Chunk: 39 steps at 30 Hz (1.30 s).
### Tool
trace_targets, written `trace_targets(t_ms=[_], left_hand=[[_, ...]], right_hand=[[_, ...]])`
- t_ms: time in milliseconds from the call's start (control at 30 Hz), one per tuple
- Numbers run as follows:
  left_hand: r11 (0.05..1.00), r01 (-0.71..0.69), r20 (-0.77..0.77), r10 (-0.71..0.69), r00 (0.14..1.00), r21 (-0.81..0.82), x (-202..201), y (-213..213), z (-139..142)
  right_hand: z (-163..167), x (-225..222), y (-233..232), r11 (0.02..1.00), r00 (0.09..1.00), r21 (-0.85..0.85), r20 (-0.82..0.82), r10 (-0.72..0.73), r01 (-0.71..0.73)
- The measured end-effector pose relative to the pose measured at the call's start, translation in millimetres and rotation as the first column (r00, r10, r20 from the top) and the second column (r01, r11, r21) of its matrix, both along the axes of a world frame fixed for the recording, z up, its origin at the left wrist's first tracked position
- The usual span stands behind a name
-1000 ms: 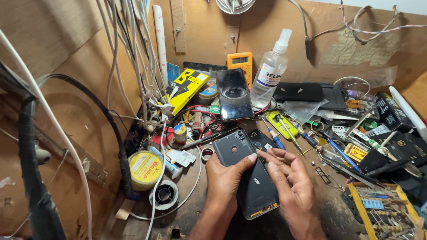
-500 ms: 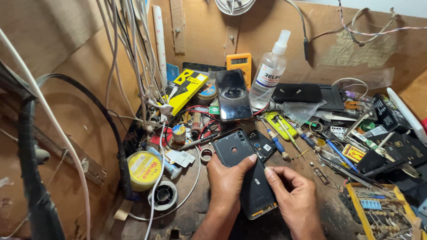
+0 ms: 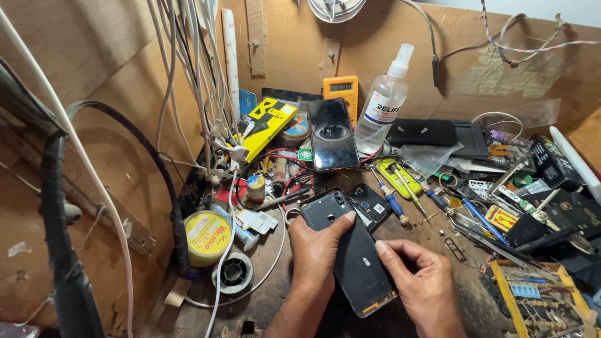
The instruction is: The person reassembles a smartphone by aligning and pressing the back cover onto the chassis, then connects a charging cable to test the device. The person handles the phone and charging cable on a cluttered workbench.
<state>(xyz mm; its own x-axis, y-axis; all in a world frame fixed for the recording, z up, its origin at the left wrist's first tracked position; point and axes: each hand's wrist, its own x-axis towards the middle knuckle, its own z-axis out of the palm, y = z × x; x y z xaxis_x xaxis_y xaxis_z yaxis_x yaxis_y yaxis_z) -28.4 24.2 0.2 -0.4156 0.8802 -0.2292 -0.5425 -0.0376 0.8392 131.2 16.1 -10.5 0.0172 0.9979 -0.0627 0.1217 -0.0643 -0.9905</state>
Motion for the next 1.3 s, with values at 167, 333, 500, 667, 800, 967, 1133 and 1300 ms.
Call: trace_targets(t_ms=[167,333,500,667,800,967,1133,1300], left_hand=[[1.000,-0.022,-0.014,0.021,1.000,-0.009,0.4,-1.1,1.9],[1.000,-0.009,-0.018,0.008,1.000,-0.017,-1.2,-0.5,-1.6],[0.999,-0.037,-0.027,0.037,0.999,-0.025,-0.3,2.5,-8.4],[0.998,-0.055,-0.081,0.053,0.995,-0.020,1.2,4.9,-10.6],[0.995,-0.057,-0.081,0.050,0.995,-0.082,1.2,4.0,-7.5],[0.999,-0.006,-0.011,0.006,1.000,-0.038,-2.2,-0.5,-2.1],[0.999,0.013,0.008,-0.012,1.000,-0.038,-7.5,-2.6,0.3],[0.999,-0.007,-0.006,0.006,1.000,-0.044,-9.3,-2.9,-3.0]], right_hand=[[-0.6,2.1,-0.6,1.000,0.999,0.011,0.043,0.022,-0.023],[-7.2,4.1,0.1,0.999,0.998,0.030,0.063,0.031,-0.033],[-14.9,8.0,5.9,0.998,0.998,-0.029,0.000,0.057,-0.057],[-15.4,10.5,11.8,0.992,0.994,-0.108,-0.097,0.050,-0.060],[-12.8,10.6,10.8,0.990,0.993,-0.129,-0.104,0.048,-0.061],[-11.8,8.8,5.8,0.998,0.999,-0.044,0.004,0.050,-0.050],[-14.0,4.8,2.6,0.998,0.998,-0.009,-0.010,0.061,-0.061],[-17.5,3.7,4.7,0.996,0.995,-0.009,-0.048,0.093,-0.093]])
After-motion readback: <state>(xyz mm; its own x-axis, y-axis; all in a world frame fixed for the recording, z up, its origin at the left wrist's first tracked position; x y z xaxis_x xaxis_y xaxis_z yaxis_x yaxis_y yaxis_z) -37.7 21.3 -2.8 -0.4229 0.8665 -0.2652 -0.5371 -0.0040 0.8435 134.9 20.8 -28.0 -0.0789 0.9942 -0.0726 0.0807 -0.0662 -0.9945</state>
